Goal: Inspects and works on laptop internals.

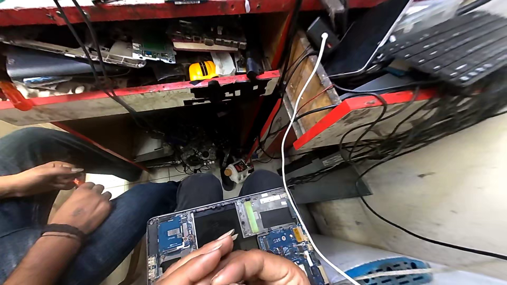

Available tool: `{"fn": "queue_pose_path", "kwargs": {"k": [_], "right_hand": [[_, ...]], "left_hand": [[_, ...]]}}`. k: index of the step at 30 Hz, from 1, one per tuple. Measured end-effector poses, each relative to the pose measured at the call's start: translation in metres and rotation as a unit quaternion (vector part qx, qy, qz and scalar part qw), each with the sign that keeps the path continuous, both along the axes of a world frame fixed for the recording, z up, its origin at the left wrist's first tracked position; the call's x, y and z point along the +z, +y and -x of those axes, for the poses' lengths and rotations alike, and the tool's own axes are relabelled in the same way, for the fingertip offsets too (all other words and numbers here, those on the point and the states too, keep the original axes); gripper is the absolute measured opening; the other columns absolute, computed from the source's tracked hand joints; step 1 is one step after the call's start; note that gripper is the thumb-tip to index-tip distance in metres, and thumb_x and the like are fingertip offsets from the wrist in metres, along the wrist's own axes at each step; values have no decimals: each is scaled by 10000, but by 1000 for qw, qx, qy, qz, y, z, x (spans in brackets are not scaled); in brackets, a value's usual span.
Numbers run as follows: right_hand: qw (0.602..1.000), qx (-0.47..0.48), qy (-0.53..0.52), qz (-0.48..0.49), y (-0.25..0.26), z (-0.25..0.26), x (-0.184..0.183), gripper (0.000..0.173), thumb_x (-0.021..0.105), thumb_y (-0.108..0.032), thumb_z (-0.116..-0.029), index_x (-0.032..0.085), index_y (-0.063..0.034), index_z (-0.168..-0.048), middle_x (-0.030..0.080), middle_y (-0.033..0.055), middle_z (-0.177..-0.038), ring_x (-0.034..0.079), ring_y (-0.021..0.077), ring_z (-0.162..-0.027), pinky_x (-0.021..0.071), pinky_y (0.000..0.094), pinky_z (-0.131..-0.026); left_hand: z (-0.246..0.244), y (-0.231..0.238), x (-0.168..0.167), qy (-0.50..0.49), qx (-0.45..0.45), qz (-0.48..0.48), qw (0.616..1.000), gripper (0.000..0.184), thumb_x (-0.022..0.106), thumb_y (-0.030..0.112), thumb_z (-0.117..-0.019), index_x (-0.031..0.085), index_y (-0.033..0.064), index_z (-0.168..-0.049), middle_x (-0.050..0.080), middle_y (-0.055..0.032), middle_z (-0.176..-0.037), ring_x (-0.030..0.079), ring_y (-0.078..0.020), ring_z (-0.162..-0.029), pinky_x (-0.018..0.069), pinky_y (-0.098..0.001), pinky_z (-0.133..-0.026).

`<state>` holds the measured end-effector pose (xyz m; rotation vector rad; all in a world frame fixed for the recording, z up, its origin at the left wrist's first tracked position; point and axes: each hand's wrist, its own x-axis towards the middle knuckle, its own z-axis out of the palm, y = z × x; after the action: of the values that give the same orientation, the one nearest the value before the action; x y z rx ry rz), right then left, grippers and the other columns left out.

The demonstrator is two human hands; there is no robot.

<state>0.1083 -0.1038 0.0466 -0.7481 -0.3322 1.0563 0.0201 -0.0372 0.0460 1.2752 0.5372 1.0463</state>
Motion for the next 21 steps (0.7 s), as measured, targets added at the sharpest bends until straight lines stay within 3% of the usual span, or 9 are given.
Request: {"fn": "queue_pose_path", "kwargs": {"k": [21], "right_hand": [[999, -16, -38, -29, 1, 1, -2, 167, 607, -19, -997, 723, 31, -1107, 762, -5, -1054, 696, 17, -980, 568, 237, -892]], "left_hand": [[-1, -1, 3, -13, 3, 2, 1000, 204, 646, 133, -987, 737, 33, -1139, 763, -87, -1111, 724, -200, -1078, 572, -363, -997]]}}
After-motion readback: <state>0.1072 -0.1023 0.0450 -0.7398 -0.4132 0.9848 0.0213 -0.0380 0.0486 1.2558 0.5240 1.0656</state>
